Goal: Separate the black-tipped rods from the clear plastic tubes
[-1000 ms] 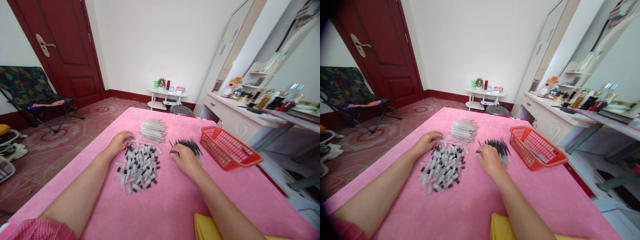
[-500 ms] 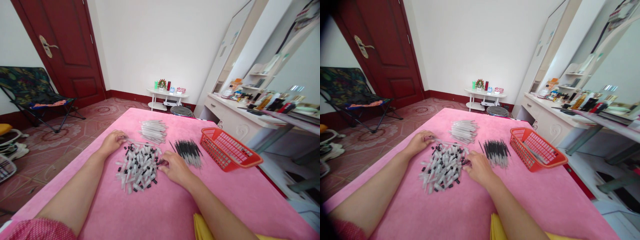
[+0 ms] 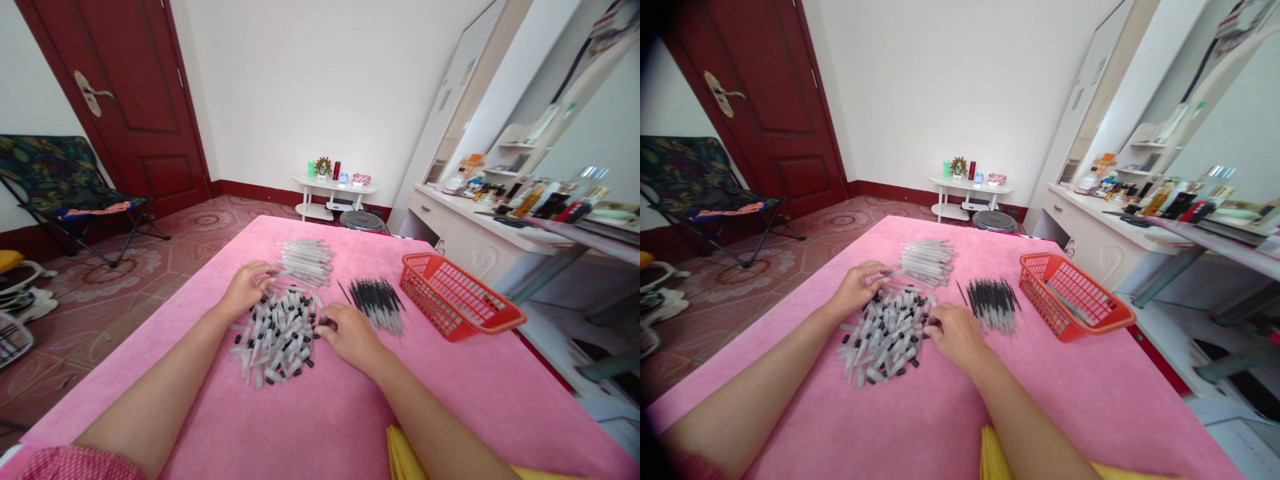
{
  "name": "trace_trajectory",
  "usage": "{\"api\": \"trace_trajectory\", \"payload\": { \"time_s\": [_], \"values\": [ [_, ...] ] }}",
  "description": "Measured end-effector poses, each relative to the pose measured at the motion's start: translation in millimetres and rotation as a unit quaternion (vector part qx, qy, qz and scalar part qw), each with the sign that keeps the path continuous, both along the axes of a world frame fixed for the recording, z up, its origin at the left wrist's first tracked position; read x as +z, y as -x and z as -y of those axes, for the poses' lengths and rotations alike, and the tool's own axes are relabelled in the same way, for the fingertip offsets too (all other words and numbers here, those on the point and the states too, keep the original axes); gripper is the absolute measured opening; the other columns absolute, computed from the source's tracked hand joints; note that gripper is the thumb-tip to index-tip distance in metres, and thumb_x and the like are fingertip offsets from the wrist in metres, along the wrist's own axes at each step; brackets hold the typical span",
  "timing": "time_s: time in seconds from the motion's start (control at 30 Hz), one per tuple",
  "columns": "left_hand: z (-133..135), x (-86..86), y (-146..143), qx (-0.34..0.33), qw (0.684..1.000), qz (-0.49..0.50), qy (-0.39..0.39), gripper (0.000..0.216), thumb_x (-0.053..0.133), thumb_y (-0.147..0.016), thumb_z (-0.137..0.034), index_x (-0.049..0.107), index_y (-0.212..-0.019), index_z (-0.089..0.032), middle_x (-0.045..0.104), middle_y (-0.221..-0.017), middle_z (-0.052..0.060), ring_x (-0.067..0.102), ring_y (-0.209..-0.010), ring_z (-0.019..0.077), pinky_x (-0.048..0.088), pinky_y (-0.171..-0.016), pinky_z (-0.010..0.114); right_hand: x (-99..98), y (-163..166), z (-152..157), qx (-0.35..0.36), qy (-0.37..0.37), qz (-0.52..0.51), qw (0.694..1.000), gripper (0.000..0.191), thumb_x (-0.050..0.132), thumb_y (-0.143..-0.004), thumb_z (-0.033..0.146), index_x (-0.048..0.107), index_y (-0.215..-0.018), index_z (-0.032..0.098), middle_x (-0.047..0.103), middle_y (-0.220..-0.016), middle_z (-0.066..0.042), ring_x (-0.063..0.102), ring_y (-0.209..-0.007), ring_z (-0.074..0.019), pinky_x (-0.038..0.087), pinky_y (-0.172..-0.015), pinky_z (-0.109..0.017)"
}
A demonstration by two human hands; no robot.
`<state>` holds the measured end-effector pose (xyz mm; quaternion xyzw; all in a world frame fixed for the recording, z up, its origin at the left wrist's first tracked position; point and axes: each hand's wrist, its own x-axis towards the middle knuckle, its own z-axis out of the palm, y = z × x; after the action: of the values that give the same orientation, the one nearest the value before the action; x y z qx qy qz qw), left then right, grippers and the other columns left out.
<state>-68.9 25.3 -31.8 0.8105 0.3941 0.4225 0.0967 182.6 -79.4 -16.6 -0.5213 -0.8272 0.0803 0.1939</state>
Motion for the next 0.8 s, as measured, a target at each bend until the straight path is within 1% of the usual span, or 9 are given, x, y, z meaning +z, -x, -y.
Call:
{"api": "trace_trajectory", "payload": {
  "time_s": [0.07,0.17,0.3,0.43,0.53,0.6,0.67,0.73,0.8],
  "values": [
    [4.2,3.8,-6.9,-0.01,1.0,0.001,-0.002,0.02,0.053,-0.08,-0.022,0.066,-0.094,-0.018,0.066,-0.092,0.007,0.058,-0.087,0.019,0.044,-0.081,0.032,1.7,-8.8,-4.9,-0.08,-0.04,0.029,0.996,0.008,0.055,-0.082,0.023,0.062,-0.082,0.02,0.063,-0.085,-0.003,0.055,-0.08,-0.0154,0.034,-0.07,-0.026],
    [10.8,9.4,-17.8,-0.028,1.0,-0.009,-0.005,0.021,0.053,-0.08,-0.021,0.066,-0.096,-0.018,0.065,-0.093,0.007,0.058,-0.088,0.0189,0.044,-0.081,0.032,2.5,-23.6,-13.4,-0.18,-0.087,0.091,0.976,0.011,0.054,-0.081,0.021,0.063,-0.087,0.018,0.061,-0.09,-0.008,0.053,-0.089,-0.0197,0.033,-0.074,-0.03],
    [19.7,14.5,-31.3,-0.052,0.998,-0.045,-0.013,0.02,0.053,-0.081,-0.021,0.066,-0.096,-0.019,0.065,-0.091,0.007,0.058,-0.088,0.0196,0.043,-0.081,0.034,-1.6,-33.3,-19.8,-0.236,-0.076,0.152,0.957,0.016,0.057,-0.08,0.029,0.064,-0.087,0.016,0.061,-0.09,-0.011,0.053,-0.09,-0.0226,0.033,-0.074,-0.033],
    [23.9,15.3,-37.4,-0.059,0.995,-0.08,-0.03,0.022,0.053,-0.081,-0.018,0.066,-0.098,-0.021,0.065,-0.093,0.007,0.057,-0.089,0.0202,0.042,-0.08,0.034,-5.6,-33.9,-21.5,-0.245,-0.055,0.17,0.953,0.014,0.056,-0.081,0.026,0.064,-0.082,0.015,0.062,-0.087,-0.012,0.056,-0.088,-0.0219,0.034,-0.073,-0.033],
    [22.5,14.2,-35.7,-0.049,0.992,-0.11,-0.039,0.023,0.052,-0.081,-0.019,0.066,-0.099,-0.021,0.065,-0.093,0.006,0.057,-0.089,0.0205,0.041,-0.079,0.034,-4.3,-38.6,-22.3,-0.247,-0.054,0.145,0.957,0.014,0.051,-0.082,0.022,0.063,-0.083,0.015,0.064,-0.088,-0.011,0.058,-0.086,-0.0214,0.034,-0.073,-0.032],
    [20.4,13.3,-32.8,-0.037,0.99,-0.125,-0.044,0.023,0.052,-0.081,-0.019,0.066,-0.1,-0.021,0.065,-0.093,0.006,0.057,-0.089,0.0208,0.041,-0.079,0.034,-0.8,-44.1,-22.6,-0.226,-0.054,0.111,0.966,0.014,0.05,-0.083,0.02,0.063,-0.086,0.016,0.065,-0.089,-0.009,0.058,-0.086,-0.0199,0.034,-0.072,-0.03],
    [18.4,12.4,-29.6,-0.026,0.99,-0.134,-0.046,0.023,0.052,-0.081,-0.019,0.066,-0.1,-0.021,0.066,-0.094,0.006,0.057,-0.089,0.0207,0.041,-0.078,0.034,4.3,-49.1,-22.6,-0.185,-0.059,0.084,0.977,0.014,0.049,-0.083,0.02,0.062,-0.086,0.018,0.066,-0.09,-0.006,0.059,-0.086,-0.0181,0.034,-0.073,-0.027],
    [17.2,11.8,-27.2,-0.019,0.989,-0.138,-0.046,0.023,0.052,-0.081,-0.019,0.066,-0.099,-0.021,0.066,-0.093,0.006,0.057,-0.088,0.0204,0.041,-0.078,0.033,9.7,-51.5,-22.2,-0.146,-0.067,0.075,0.984,0.013,0.05,-0.083,0.021,0.062,-0.084,0.019,0.067,-0.087,-0.005,0.059,-0.085,-0.0174,0.034,-0.074,-0.027],
    [16.9,11.4,-25.9,-0.016,0.989,-0.139,-0.047,0.023,0.052,-0.081,-0.019,0.066,-0.099,-0.021,0.066,-0.093,0.006,0.057,-0.088,0.0204,0.041,-0.078,0.033,13.8,-51.3,-21.7,-0.129,-0.074,0.076,0.986,0.012,0.052,-0.082,0.021,0.063,-0.082,0.019,0.067,-0.085,-0.005,0.058,-0.086,-0.0177,0.033,-0.076,-0.027]
  ]
}}
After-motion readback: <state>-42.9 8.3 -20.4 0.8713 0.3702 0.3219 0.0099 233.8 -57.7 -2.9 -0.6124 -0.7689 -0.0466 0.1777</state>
